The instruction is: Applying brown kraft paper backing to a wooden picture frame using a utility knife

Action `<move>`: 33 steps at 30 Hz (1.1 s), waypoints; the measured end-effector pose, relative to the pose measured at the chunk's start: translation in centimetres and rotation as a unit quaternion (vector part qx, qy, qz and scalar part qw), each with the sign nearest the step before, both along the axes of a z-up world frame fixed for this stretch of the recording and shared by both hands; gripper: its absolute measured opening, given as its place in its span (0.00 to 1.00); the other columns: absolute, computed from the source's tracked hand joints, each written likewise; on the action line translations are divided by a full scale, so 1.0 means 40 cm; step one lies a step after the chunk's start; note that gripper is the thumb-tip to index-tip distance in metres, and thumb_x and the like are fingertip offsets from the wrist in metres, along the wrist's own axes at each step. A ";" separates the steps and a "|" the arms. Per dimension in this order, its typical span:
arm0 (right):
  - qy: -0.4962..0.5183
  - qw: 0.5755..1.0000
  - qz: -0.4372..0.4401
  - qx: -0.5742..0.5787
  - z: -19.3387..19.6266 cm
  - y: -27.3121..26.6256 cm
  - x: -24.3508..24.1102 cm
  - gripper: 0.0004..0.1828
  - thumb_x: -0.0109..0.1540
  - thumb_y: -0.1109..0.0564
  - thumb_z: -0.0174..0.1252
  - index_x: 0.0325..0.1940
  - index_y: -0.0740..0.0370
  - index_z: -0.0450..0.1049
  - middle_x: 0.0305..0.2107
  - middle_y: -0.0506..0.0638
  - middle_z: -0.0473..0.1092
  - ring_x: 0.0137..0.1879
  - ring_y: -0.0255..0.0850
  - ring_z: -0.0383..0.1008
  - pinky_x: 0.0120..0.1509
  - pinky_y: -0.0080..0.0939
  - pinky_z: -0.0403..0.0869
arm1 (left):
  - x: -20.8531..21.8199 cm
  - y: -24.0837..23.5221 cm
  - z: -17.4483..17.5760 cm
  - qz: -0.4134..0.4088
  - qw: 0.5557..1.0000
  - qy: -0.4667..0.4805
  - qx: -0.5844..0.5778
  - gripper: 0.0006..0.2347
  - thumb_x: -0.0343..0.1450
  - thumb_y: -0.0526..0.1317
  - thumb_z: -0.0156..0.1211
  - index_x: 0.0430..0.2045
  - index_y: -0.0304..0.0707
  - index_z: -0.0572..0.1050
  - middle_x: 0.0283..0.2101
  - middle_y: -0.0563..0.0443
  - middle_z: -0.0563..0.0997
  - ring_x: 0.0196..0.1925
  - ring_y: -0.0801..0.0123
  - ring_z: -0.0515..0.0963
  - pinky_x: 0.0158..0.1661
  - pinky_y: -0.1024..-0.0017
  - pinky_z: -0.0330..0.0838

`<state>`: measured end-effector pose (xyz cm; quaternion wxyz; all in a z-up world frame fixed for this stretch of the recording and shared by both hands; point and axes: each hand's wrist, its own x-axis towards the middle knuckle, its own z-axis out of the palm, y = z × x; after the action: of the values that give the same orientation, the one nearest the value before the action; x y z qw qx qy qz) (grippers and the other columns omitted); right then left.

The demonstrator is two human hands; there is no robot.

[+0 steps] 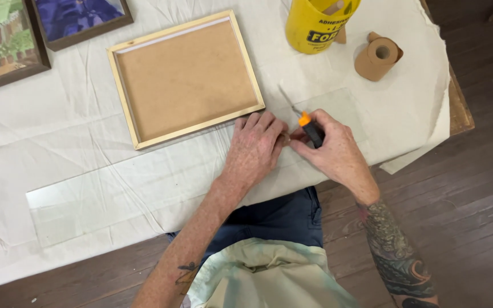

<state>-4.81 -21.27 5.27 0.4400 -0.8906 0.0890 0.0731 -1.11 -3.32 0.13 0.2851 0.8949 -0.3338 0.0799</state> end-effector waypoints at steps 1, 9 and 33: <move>0.002 1.000 -0.001 0.000 -0.007 0.002 0.004 0.17 0.55 0.51 0.70 0.44 0.56 0.76 0.31 0.49 0.79 0.44 0.43 0.79 0.54 0.49 0.73 | 0.001 -0.001 -0.006 -0.001 1.000 0.002 0.000 0.04 0.69 0.38 0.62 0.34 0.43 0.75 0.36 0.52 0.71 0.45 0.58 0.75 0.47 0.59 0.67; -0.036 0.999 -0.025 0.022 0.004 -0.016 -0.018 0.29 0.60 0.56 0.66 0.64 0.59 0.69 0.38 0.59 0.75 0.42 0.48 0.78 0.45 0.53 0.78 | 0.003 -0.004 -0.049 -0.047 0.992 -0.120 -0.014 0.05 0.73 0.35 0.56 0.26 0.44 0.72 0.34 0.53 0.72 0.45 0.64 0.75 0.57 0.59 0.62; -0.050 0.982 0.069 -0.168 -0.010 0.052 -0.252 0.35 0.66 0.61 0.53 0.78 0.57 0.55 0.61 0.56 0.61 0.36 0.43 0.76 0.28 0.46 0.75 | 0.028 0.062 0.015 -0.184 0.944 -0.247 0.116 0.08 0.76 0.34 0.51 0.47 0.40 0.76 0.55 0.47 0.78 0.52 0.61 0.78 0.49 0.64 0.70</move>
<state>-14.88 -19.21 4.86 0.2821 -0.9583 0.0157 0.0426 0.00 -0.83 0.74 0.0974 0.7971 -0.5594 0.2057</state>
